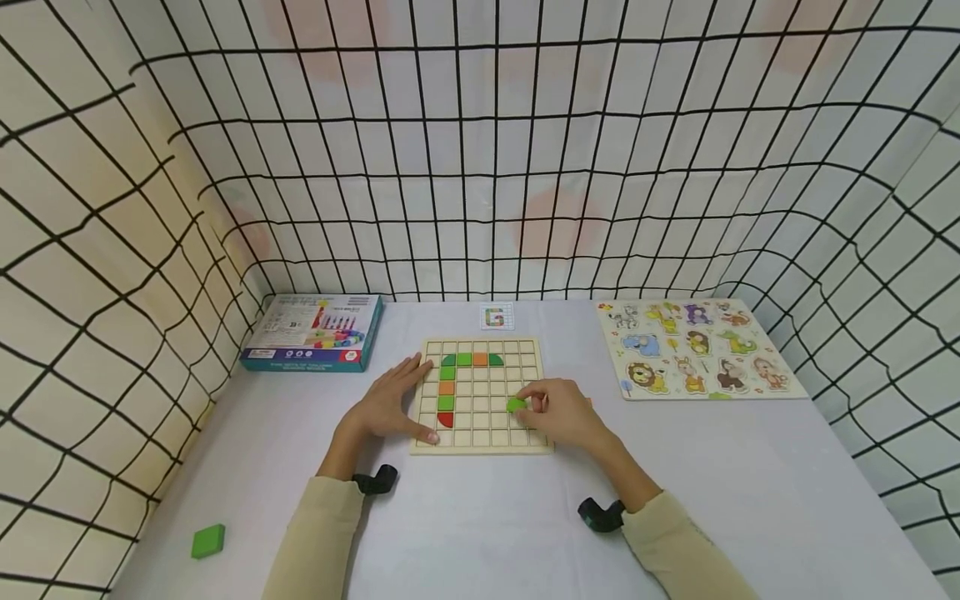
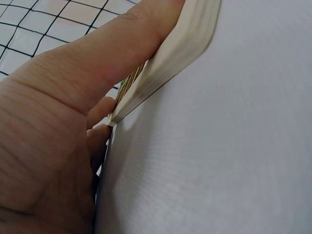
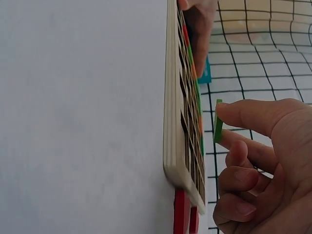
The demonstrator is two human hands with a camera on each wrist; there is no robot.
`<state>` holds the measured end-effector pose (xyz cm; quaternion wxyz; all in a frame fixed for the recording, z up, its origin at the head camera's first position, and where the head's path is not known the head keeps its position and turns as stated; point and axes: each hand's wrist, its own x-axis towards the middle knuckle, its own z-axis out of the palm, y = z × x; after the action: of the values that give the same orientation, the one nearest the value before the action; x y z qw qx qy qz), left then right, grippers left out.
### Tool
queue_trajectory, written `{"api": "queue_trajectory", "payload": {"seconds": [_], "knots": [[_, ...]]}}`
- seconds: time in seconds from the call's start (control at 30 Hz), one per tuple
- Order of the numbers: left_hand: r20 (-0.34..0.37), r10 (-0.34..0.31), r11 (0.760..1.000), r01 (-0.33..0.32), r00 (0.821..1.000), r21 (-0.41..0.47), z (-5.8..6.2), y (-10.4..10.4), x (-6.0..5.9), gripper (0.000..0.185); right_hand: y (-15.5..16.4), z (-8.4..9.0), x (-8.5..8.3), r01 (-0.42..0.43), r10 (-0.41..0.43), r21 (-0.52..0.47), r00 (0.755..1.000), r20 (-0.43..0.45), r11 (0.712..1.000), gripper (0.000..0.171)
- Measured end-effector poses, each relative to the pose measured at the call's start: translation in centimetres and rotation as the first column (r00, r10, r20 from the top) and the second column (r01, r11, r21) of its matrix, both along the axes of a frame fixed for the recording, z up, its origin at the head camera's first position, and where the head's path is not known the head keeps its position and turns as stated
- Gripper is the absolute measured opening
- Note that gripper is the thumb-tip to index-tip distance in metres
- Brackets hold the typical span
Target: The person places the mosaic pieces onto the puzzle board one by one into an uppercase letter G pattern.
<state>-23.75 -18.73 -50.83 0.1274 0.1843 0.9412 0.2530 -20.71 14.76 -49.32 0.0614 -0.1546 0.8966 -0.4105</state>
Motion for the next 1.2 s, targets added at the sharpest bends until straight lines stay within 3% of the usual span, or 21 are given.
{"api": "queue_trajectory", "payload": {"seconds": [0.7,1.2], "knots": [[0.004,0.022,1.0,-0.022,1.0,-0.001,0.1,0.1,0.1,0.134,-6.2,-0.8,0.5,-0.129,0.13,0.036,0.991,-0.039,0.991,0.022],[0.006,0.022,1.0,-0.022,1.0,0.002,0.2,0.2,0.1,0.133,-7.5,-1.0,0.5,-0.109,0.111,0.063,0.993,-0.035,0.992,0.022]]}}
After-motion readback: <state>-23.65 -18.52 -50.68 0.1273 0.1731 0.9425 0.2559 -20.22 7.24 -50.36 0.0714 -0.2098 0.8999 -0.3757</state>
